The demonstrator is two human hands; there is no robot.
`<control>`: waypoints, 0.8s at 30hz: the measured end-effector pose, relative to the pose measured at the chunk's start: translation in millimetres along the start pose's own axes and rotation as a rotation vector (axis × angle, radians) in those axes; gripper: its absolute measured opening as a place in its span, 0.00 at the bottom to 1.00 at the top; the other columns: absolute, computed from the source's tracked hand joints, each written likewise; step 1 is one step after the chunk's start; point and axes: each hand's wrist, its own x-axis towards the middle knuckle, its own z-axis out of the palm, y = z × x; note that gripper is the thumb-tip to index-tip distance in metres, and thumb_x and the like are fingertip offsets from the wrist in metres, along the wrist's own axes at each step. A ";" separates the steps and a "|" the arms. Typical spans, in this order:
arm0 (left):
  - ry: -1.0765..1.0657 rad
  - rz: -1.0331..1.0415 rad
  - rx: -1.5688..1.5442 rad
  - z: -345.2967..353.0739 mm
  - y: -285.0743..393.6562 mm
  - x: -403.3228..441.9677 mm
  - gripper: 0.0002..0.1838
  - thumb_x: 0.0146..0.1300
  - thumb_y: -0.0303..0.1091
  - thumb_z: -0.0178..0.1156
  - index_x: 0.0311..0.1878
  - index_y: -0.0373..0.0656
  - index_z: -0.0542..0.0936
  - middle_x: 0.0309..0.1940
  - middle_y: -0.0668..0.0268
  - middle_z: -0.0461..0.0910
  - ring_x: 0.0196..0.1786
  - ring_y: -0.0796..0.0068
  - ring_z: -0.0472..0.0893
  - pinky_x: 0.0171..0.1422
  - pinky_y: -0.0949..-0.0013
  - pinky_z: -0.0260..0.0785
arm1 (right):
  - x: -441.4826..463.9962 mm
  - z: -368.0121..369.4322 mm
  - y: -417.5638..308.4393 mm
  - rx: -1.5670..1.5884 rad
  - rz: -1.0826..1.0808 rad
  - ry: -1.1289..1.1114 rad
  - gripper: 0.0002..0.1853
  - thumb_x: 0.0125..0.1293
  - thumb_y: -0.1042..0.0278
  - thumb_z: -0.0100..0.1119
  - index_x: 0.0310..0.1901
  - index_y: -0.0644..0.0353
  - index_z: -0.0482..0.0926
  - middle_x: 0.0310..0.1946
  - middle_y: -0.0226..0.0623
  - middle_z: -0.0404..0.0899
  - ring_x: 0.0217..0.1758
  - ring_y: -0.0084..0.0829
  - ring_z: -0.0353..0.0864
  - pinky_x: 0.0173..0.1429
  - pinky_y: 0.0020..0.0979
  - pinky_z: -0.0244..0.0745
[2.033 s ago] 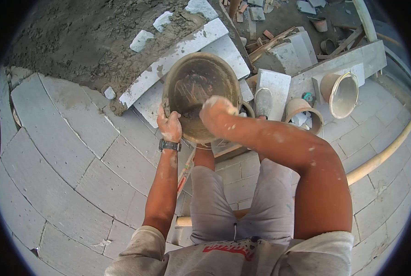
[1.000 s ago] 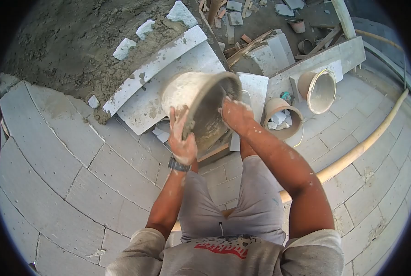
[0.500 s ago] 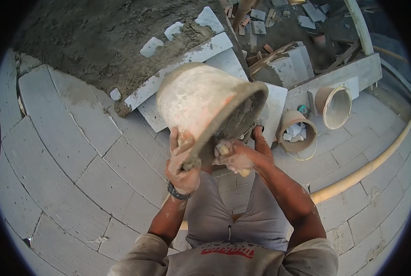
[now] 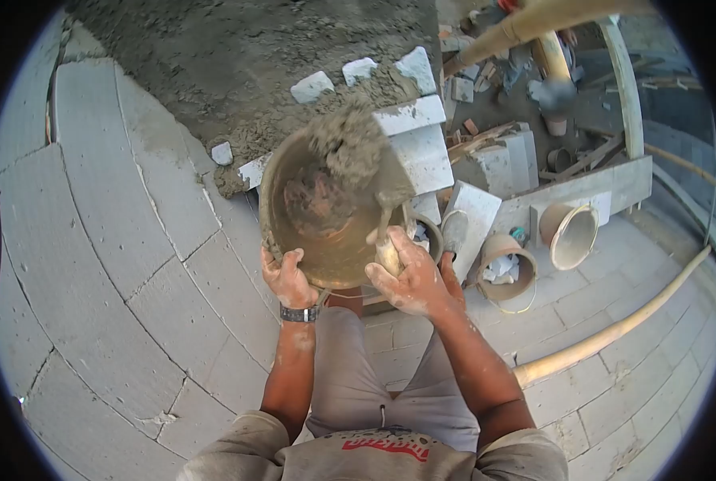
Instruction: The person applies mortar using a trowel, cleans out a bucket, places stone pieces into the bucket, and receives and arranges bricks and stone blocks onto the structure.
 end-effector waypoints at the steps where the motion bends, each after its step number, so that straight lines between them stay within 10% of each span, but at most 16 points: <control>1: 0.027 0.007 0.021 -11.0 -0.4 5.8 0.30 0.56 0.14 0.53 0.65 0.30 0.73 0.56 0.60 0.81 0.55 0.70 0.81 0.61 0.70 0.71 | 11.1 8.8 -3.6 -0.067 -0.058 0.096 0.22 0.69 0.62 0.65 0.59 0.62 0.74 0.44 0.47 0.79 0.44 0.44 0.82 0.53 0.40 0.77; 7: 0.079 0.000 0.088 -59.7 13.9 20.7 0.28 0.56 0.14 0.53 0.63 0.30 0.74 0.55 0.59 0.82 0.55 0.70 0.81 0.62 0.70 0.72 | 167.2 65.7 66.4 -0.601 -0.091 0.505 0.24 0.71 0.59 0.59 0.60 0.69 0.70 0.45 0.61 0.81 0.46 0.59 0.82 0.48 0.48 0.78; 11: 0.104 0.013 0.130 -74.1 21.1 33.4 0.26 0.57 0.15 0.54 0.62 0.29 0.75 0.55 0.60 0.81 0.55 0.70 0.81 0.62 0.70 0.71 | 153.2 64.0 35.4 -0.309 0.110 0.387 0.24 0.69 0.62 0.60 0.59 0.70 0.69 0.44 0.64 0.80 0.47 0.62 0.81 0.46 0.52 0.77; 20: -0.108 0.143 0.356 -33.9 41.1 32.6 0.31 0.55 0.12 0.49 0.66 0.30 0.75 0.70 0.51 0.73 0.79 0.61 0.63 0.79 0.63 0.58 | 62.4 49.6 -3.8 -1.192 -0.264 -0.095 0.21 0.62 0.68 0.58 0.57 0.64 0.72 0.38 0.44 0.80 0.42 0.39 0.87 0.43 0.41 0.83; 24: -0.268 0.221 0.573 -7.7 70.4 24.4 0.33 0.54 0.11 0.46 0.65 0.32 0.77 0.69 0.55 0.75 0.81 0.60 0.61 0.81 0.61 0.54 | 126.2 51.9 -19.0 -1.530 -0.807 -0.047 0.21 0.61 0.67 0.59 0.56 0.64 0.73 0.38 0.38 0.81 0.41 0.35 0.85 0.36 0.31 0.79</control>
